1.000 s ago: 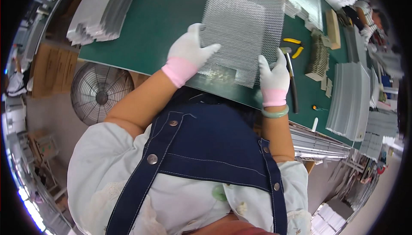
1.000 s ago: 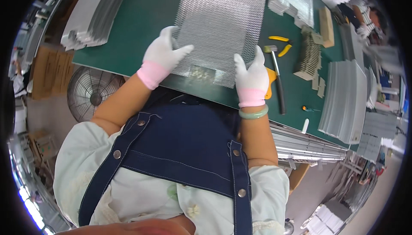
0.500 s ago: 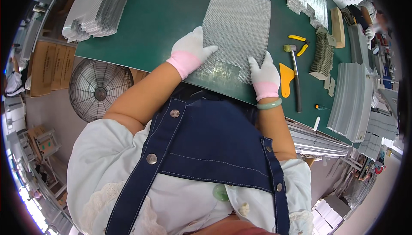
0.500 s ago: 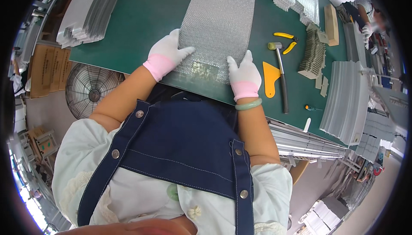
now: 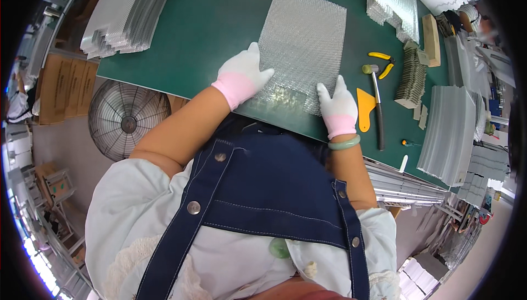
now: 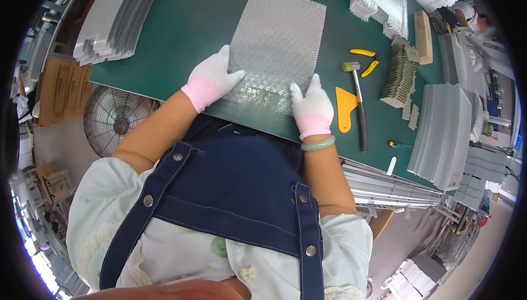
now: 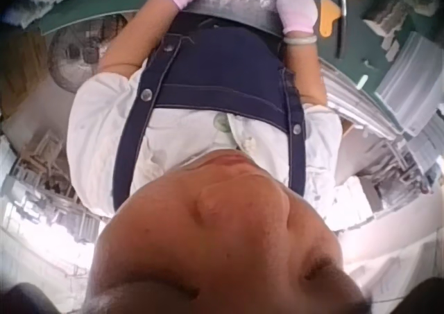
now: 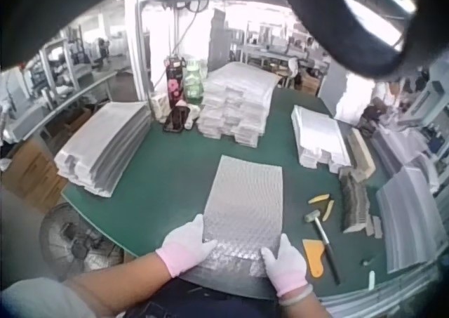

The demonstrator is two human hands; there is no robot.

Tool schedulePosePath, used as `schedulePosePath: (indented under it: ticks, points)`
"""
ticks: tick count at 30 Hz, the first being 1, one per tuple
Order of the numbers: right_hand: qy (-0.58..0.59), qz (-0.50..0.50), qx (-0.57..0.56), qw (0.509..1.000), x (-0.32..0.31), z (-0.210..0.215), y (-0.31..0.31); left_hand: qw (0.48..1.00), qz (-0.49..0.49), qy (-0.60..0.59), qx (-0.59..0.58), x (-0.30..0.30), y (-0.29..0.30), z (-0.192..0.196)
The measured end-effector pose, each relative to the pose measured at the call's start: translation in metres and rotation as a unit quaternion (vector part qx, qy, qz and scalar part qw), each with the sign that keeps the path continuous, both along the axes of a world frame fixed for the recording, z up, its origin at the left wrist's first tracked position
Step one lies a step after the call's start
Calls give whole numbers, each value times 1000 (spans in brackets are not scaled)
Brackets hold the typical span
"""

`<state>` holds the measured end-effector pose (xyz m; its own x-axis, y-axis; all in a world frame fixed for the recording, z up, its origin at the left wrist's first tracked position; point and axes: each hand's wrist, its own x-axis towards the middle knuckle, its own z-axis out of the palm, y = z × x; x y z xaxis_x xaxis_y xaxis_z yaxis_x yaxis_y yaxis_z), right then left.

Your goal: The person assembles a metal mesh frame by placing a mesh sheet on a workbench, inserting a plastic insert, and fitting metal side rails. They then use a handheld stapler to secure the mesh to the frame and finish by using a hot glue gun to attach a small metal component to the assembly.

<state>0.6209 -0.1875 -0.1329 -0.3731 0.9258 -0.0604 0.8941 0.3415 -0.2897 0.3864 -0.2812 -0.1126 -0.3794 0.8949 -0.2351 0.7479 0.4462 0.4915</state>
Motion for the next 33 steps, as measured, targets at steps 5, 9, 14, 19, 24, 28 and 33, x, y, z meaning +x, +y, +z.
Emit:
schedulePosePath:
  ticks: [5, 9, 14, 19, 24, 28, 33]
  points:
    - [-26, -11, -40, 999, -1, 11, 0, 990, 68, 120, -36, 12, 0, 13]
    - [3, -9, 41, 999, 2, 0, -4, 998, 19, 65, -4, 5, -1, -2]
    - [-2, 36, 4, 999, 4, 3, -3, 998, -24, 59, 1, 5, -7, -4]
    - [-77, 12, 63, 995, -4, 10, -12, 985, 5, 172, -4, 18, -4, 7]
    - [-15, 93, 159, 983, -1, -12, -34, 973, -77, 204, 77, 38, -15, 1]
    - [112, 240, 187, 946, 19, -12, -50, 944, -237, 97, 209, 36, -49, -15]
    - [-51, 242, 188, 950, 17, -7, -79, 930, -272, 213, 125, 56, -64, -17]
